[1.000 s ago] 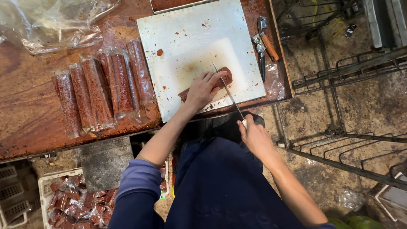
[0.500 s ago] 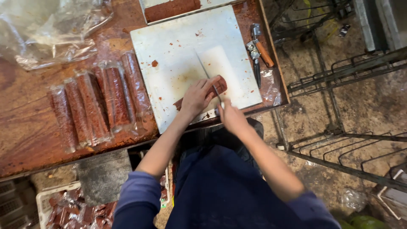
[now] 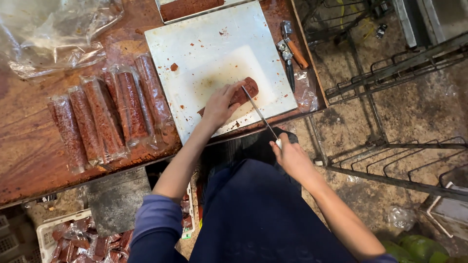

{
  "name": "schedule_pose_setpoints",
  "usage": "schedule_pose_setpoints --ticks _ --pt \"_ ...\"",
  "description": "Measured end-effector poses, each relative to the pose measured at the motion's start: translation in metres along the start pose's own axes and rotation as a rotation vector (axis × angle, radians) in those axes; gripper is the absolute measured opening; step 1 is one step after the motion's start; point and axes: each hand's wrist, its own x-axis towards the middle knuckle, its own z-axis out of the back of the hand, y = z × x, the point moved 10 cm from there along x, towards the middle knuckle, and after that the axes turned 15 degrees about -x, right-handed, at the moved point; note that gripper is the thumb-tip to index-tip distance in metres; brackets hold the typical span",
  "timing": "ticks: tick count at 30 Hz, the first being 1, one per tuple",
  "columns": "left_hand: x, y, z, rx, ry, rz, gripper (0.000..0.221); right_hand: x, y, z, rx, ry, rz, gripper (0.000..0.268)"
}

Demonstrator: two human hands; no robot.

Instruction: Slicing long bread rolls into smaller pieces and organizing them into trays and bags.

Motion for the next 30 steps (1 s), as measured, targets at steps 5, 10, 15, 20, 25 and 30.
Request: schedule_pose_setpoints --ticks 5,10,15,20,25,30 --pt "-0.007 0.004 -0.008 0.124 -0.082 -0.104 0.076 -0.003 0.013 0.001 -0.041 -0.008 0.009 0.041" --pt "-0.008 0.01 -0.006 0.177 -0.156 -0.14 0.076 0.001 0.018 -0.002 -0.039 -0.015 0.022 0.04" --pt "-0.003 0.004 -0.003 0.111 -0.079 -0.08 0.08 0.014 0.033 -0.001 -0.001 -0.029 0.054 0.038" --pt "0.0 0.001 0.011 -0.048 -0.061 -0.068 0.089 0.086 0.069 0.006 -0.023 -0.124 0.133 0.041" --pt "0.0 0.004 0.012 -0.053 -0.057 0.002 0.083 0.15 0.095 -0.003 0.028 -0.154 0.194 0.039" --pt "0.003 0.027 0.005 -0.106 -0.011 0.079 0.078 0.091 0.055 -0.033 0.074 -0.091 0.138 0.047"
